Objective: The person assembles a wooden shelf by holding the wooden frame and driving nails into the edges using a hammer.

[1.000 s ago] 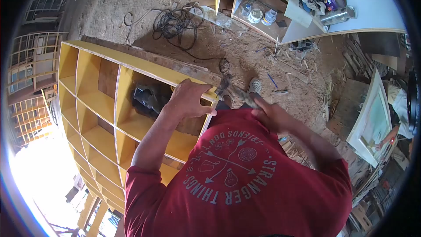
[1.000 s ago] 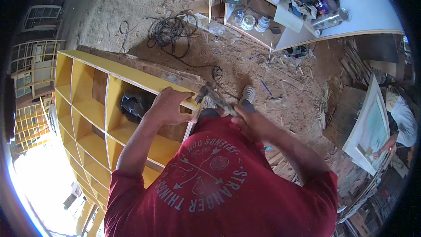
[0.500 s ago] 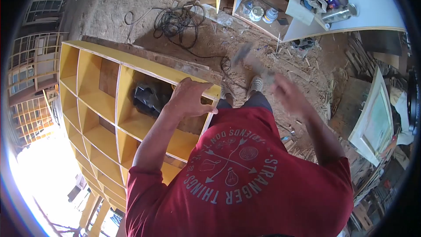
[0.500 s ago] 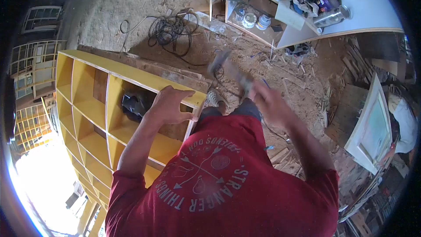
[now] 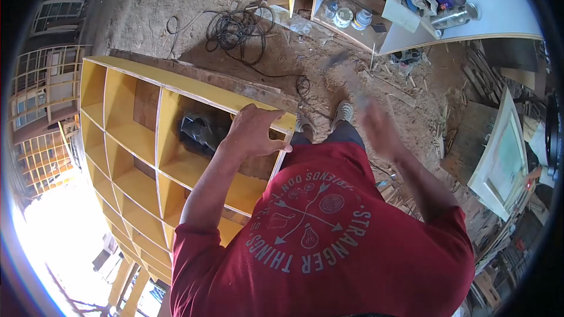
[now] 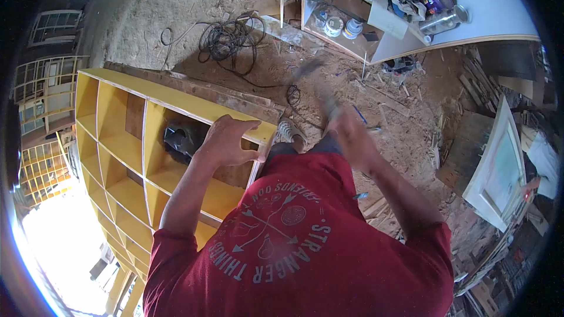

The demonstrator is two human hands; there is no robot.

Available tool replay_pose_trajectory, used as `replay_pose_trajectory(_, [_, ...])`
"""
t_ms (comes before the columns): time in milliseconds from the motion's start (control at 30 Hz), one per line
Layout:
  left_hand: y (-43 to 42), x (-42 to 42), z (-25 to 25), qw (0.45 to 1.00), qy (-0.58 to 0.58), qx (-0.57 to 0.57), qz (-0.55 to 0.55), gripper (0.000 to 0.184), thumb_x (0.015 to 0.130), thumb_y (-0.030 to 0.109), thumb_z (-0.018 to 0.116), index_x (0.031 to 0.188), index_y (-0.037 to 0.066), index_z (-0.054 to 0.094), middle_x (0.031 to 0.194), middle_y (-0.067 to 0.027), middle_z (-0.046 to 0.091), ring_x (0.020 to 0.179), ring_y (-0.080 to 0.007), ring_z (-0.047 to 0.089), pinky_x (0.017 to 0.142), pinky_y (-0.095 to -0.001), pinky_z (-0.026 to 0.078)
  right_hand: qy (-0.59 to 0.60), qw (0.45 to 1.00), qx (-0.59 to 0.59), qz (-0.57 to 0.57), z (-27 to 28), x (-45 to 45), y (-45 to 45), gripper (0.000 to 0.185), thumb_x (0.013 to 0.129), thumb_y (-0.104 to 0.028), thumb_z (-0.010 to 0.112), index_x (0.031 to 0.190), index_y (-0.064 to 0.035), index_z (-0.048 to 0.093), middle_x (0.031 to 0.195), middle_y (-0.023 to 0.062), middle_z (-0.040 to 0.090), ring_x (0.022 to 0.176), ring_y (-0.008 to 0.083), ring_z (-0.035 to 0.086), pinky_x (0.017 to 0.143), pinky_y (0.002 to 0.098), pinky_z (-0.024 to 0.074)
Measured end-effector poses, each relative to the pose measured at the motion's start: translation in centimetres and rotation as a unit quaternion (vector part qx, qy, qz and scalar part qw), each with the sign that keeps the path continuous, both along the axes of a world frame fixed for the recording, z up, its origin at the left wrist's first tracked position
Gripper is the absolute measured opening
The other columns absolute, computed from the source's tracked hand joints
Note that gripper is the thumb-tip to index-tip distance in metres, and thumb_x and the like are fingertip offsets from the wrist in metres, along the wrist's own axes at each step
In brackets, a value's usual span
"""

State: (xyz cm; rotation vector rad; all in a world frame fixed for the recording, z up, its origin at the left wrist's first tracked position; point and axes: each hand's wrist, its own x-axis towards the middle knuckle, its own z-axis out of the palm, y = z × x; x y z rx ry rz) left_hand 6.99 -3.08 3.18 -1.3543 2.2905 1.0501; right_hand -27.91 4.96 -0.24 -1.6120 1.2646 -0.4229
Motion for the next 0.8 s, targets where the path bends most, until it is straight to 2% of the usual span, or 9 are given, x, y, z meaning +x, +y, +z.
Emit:
replay_pose_trajectory(67, [0.1,0.0,0.0,1.0,-0.002,0.002,0.0,0.094,0.067,0.06,0.093,0.141,0.008,0.069,0.13,-0.0176,0.074,0.123,-0.042,0.064,0.112,-0.0508,0.048,0.014,0.99,-0.005,0.141,-0.4,-0.4,0.1,0.056,0.115,-0.034,0.05,0.164,-0.0103,0.038,0.108,0.0192,0.07,0.095,0.0256,0.068,0.092,0.0415,0.0564])
replay_pose_trajectory(133, [0.2,0.2,0.0,1.0,0.005,-0.003,-0.003,0.094,0.067,0.06,0.093,0.141,0.008,0.069,0.131,-0.0183,0.074,0.123,-0.0421,0.064,0.112,-0.051,0.049,0.003,0.977,0.175,0.125,2.1,-0.5,-2.3,0.055,0.115,-0.035,0.05,0.163,-0.0104,0.04,0.115,0.0217,0.071,0.101,0.0274,0.07,0.095,0.0417,0.0552])
replay_pose_trajectory(233, [0.4,0.2,-0.1,1.0,0.005,-0.005,0.0,0.093,0.066,0.059,0.093,0.14,0.008,0.069,0.13,-0.0188,0.073,0.124,-0.0424,0.064,0.111,-0.0513,0.049,0.014,0.978,0.193,-0.083,3.1,1.1,-1.9,0.055,0.115,-0.038,0.051,0.161,-0.011,0.043,0.128,0.0246,0.071,0.111,0.0285,0.069,0.102,0.042,0.0511])
replay_pose_trajectory(300, [-0.1,-0.3,0.2,1.0,-0.003,-0.006,0.002,0.091,0.066,0.06,0.092,0.137,0.008,0.071,0.13,-0.0187,0.073,0.124,-0.0418,0.063,0.112,-0.051,0.048,0.018,0.986,0.157,0.048,1.1,0.9,-0.4,0.056,0.114,-0.038,0.052,0.16,-0.0078,0.044,0.121,0.0225,0.071,0.106,0.0272,0.069,0.097,0.0412,0.0518])
replay_pose_trajectory(433, [0.4,0.1,0.0,0.998,0.046,-0.039,-0.013,0.078,0.07,0.056,0.091,0.131,0.01,0.073,0.127,-0.017,0.074,0.125,-0.0377,0.063,0.118,-0.049,0.042,-0.025,0.99,0.1,0.092,0.4,-0.3,-1.7,0.066,0.113,-0.041,0.056,0.162,0.0003,0.041,0.113,0.0234,0.072,0.095,0.0237,0.068,0.089,0.0386,0.0551])
replay_pose_trajectory(567, [2.7,0.6,-0.1,0.98,0.173,-0.1,-0.006,0.058,0.075,0.042,0.093,0.119,0.008,0.076,0.121,-0.0135,0.074,0.123,-0.0339,0.064,0.118,-0.0478,0.041,-0.037,0.97,0.196,-0.137,-1.5,0.4,-0.7,0.064,0.112,-0.035,0.058,0.162,0.0005,0.04,0.091,0.0085,0.062,0.071,0.0122,0.054,0.067,0.0316,0.0482])
replay_pose_trajectory(600, [3.4,0.5,0.5,0.965,0.216,-0.148,0.005,0.043,0.078,0.027,0.091,0.114,0.008,0.077,0.119,-0.0132,0.074,0.121,-0.0329,0.065,0.114,-0.0473,0.044,-0.046,0.967,0.194,-0.158,-1.9,0.2,-0.7,0.062,0.113,-0.032,0.058,0.163,-0.0009,0.039,0.081,0.0029,0.056,0.063,0.0095,0.05,0.059,0.0297,0.0427])
replay_pose_trajectory(700, [6.3,2.6,0.8,0.916,0.279,-0.226,0.181,0.033,0.081,0.021,0.089,0.109,0.008,0.077,0.113,-0.012,0.076,0.115,-0.0325,0.068,0.108,-0.0467,0.049,-0.065,0.969,0.164,-0.171,-4.1,-1.1,0.7,0.06,0.112,-0.026,0.059,0.164,-0.0032,0.038,0.069,-0.0036,0.047,0.053,0.006,0.042,0.047,0.0274,0.0342])
replay_pose_trajectory(800, [9.9,8.0,1.4,0.845,0.177,-0.23,0.45,0.012,0.09,0.012,0.081,0.095,0.003,0.074,0.089,-0.0103,0.076,0.081,-0.022,0.075,0.078,-0.0352,0.059,-0.081,0.968,0.164,-0.171,-4.2,-2.0,1.3,0.05,0.111,-0.025,0.061,0.154,-0.0024,0.048,0.074,-0.0042,0.05,0.058,0.0055,0.043,0.051,0.0273,0.0352])
